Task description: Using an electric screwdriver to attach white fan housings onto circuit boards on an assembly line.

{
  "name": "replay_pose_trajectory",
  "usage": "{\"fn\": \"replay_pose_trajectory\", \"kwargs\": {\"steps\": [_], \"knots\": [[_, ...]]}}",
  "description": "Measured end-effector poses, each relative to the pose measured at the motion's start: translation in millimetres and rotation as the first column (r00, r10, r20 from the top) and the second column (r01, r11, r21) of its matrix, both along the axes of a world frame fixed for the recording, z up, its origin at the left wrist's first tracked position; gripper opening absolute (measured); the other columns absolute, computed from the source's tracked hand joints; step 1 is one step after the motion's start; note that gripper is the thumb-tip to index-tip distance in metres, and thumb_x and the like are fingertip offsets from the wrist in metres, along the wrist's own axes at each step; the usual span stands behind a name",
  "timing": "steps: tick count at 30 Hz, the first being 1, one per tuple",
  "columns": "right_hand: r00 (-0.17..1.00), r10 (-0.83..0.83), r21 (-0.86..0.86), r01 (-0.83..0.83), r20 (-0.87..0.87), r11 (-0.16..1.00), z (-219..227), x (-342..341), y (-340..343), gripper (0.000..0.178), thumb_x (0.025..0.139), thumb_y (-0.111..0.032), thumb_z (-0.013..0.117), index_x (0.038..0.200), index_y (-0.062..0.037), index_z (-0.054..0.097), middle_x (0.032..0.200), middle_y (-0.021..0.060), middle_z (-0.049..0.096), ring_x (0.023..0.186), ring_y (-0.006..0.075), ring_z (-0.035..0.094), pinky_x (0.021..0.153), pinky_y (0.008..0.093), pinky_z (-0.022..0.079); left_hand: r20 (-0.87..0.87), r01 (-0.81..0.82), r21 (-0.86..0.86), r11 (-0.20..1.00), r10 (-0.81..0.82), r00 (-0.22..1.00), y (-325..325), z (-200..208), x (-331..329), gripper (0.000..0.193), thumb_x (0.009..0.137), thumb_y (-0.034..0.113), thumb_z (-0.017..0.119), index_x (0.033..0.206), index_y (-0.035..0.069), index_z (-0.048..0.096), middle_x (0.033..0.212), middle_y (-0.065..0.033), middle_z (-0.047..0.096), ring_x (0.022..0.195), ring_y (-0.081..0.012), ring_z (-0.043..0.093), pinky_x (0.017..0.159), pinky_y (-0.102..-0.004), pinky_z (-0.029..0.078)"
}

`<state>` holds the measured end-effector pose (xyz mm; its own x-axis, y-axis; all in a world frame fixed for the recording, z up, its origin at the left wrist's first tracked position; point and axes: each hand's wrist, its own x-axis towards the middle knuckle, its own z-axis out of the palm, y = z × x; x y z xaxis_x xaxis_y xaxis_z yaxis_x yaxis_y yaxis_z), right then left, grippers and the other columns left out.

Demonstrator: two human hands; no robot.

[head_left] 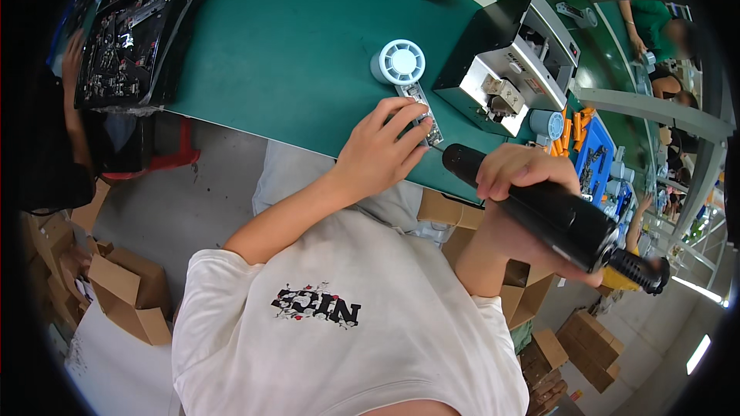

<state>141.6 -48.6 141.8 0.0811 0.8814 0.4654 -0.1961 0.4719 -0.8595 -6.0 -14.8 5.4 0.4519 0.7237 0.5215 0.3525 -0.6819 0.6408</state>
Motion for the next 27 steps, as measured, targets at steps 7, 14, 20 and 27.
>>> {"fn": "replay_pose_trajectory", "kwargs": {"steps": [7,14,20,27], "knots": [[0.992,0.112,0.15,-0.119,0.057,0.981,-7.7,3.5,11.5,0.1,0.064,-0.097,0.045,0.085,-0.0001,0.053,0.062,0.0073,0.056,0.045,0.0181,0.054,0.044,0.0298,0.047,0.002,-0.002,-0.014,1.0,0.002,1.0,-0.1,-2.2,1.5,0.039,0.072,0.013,0.079,0.108,0.006,0.066,0.122,-0.0051,0.059,0.112,-0.0286,0.054,0.085,-0.0378,0.053],[0.999,0.002,0.098,-0.007,0.049,0.995,-0.8,-4.9,6.5,0.081,0.077,-0.076,0.059,0.073,0.0048,0.056,0.055,0.0095,0.057,0.042,0.0228,0.058,0.044,0.0302,0.05,0.001,0.008,-0.013,1.0,-0.008,1.0,0.6,-0.4,1.9,0.036,0.074,0.013,0.076,0.107,0.005,0.065,0.121,-0.0059,0.058,0.113,-0.0278,0.054,0.086,-0.0378,0.053],[0.992,-0.048,-0.018,0.046,-0.12,0.999,14.7,19.8,5.8,0.119,0.061,-0.103,0.033,0.094,0.0093,0.057,0.066,0.016,0.059,0.053,0.0259,0.058,0.053,0.0366,0.05,0.009,0.001,-0.01,1.0,0.0,1.0,1.6,-0.8,4.1,0.038,0.073,0.012,0.079,0.108,0.006,0.067,0.121,-0.006,0.06,0.112,-0.0289,0.055,0.085,-0.038,0.054],[0.949,-0.295,0.065,0.304,-0.115,0.951,49.2,72.3,38.5,0.115,0.063,-0.103,0.025,0.091,0.0039,0.059,0.068,0.0138,0.056,0.056,0.0229,0.053,0.054,0.0341,0.045,0.003,0.006,-0.015,1.0,-0.006,1.0,1.3,2.9,4.2,0.036,0.072,0.011,0.079,0.105,0.005,0.068,0.12,-0.0073,0.06,0.111,-0.0301,0.055,0.085,-0.0386,0.054]]}}
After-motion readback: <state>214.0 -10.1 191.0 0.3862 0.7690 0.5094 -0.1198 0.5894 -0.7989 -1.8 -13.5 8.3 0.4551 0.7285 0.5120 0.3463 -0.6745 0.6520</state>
